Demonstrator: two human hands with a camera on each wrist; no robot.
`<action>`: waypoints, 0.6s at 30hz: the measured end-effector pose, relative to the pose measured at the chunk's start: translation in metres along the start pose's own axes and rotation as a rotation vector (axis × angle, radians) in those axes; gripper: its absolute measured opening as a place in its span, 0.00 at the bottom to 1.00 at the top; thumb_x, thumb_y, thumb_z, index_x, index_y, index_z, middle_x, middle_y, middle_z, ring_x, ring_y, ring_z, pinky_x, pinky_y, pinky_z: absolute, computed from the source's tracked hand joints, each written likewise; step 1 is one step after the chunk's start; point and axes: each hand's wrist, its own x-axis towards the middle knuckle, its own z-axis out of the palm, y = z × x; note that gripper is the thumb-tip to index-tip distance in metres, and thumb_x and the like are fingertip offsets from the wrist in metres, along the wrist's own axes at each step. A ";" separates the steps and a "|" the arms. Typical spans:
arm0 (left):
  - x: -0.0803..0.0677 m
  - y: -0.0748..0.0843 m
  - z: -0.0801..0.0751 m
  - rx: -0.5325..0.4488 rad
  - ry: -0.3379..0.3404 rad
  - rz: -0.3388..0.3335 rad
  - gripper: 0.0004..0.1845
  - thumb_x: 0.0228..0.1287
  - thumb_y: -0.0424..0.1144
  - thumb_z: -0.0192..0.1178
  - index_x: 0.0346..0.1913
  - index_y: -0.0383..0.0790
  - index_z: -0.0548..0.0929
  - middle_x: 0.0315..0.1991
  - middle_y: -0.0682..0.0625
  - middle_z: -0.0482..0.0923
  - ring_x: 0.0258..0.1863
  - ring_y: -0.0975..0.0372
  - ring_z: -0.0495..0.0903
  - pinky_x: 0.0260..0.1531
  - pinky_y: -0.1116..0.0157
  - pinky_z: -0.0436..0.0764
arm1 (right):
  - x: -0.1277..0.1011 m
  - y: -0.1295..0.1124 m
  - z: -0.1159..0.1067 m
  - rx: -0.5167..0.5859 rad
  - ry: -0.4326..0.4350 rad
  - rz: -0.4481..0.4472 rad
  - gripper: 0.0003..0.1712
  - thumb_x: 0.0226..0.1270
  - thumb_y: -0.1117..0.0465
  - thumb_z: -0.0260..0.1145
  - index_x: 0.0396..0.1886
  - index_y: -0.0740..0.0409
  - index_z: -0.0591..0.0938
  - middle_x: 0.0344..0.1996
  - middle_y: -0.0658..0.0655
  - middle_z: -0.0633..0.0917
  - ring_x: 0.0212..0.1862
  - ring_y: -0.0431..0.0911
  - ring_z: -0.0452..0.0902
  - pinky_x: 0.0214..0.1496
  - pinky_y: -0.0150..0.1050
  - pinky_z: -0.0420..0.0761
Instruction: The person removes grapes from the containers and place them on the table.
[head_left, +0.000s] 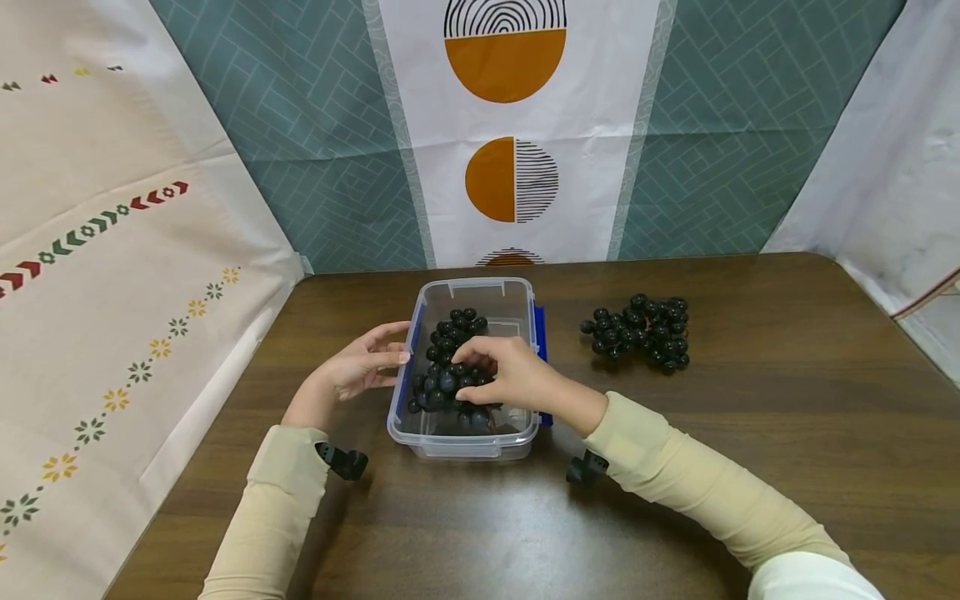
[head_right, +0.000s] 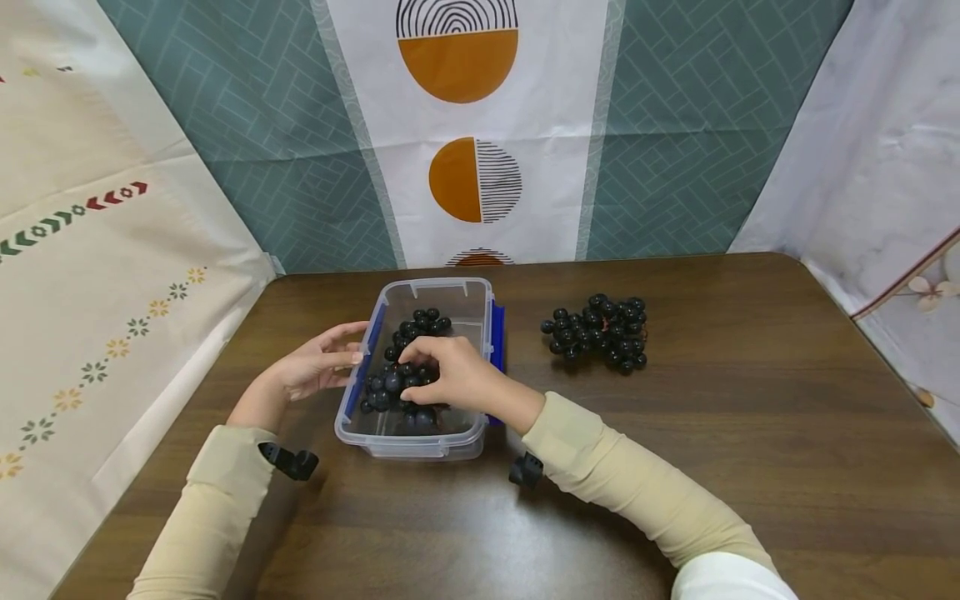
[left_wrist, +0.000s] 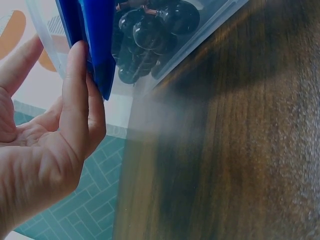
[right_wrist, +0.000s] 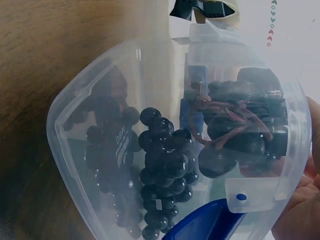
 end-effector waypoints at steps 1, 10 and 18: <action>0.000 0.000 0.000 -0.001 0.000 0.000 0.38 0.68 0.31 0.55 0.75 0.43 0.47 0.55 0.45 0.67 0.41 0.64 0.80 0.46 0.61 0.81 | 0.000 0.000 -0.001 0.002 0.004 0.001 0.20 0.54 0.60 0.74 0.47 0.58 0.80 0.39 0.54 0.84 0.39 0.41 0.77 0.40 0.31 0.78; 0.001 0.000 -0.001 0.002 0.001 -0.002 0.38 0.68 0.32 0.55 0.74 0.43 0.48 0.53 0.47 0.68 0.41 0.64 0.80 0.46 0.61 0.81 | 0.001 -0.001 -0.005 0.008 0.011 0.013 0.21 0.54 0.59 0.74 0.47 0.58 0.81 0.39 0.53 0.84 0.38 0.41 0.78 0.40 0.31 0.79; 0.001 -0.001 -0.001 0.008 0.010 -0.006 0.38 0.67 0.32 0.56 0.74 0.43 0.48 0.55 0.44 0.67 0.42 0.64 0.80 0.46 0.60 0.81 | 0.000 -0.001 -0.007 0.012 0.016 0.009 0.20 0.53 0.60 0.74 0.47 0.57 0.81 0.38 0.53 0.84 0.37 0.40 0.77 0.40 0.32 0.79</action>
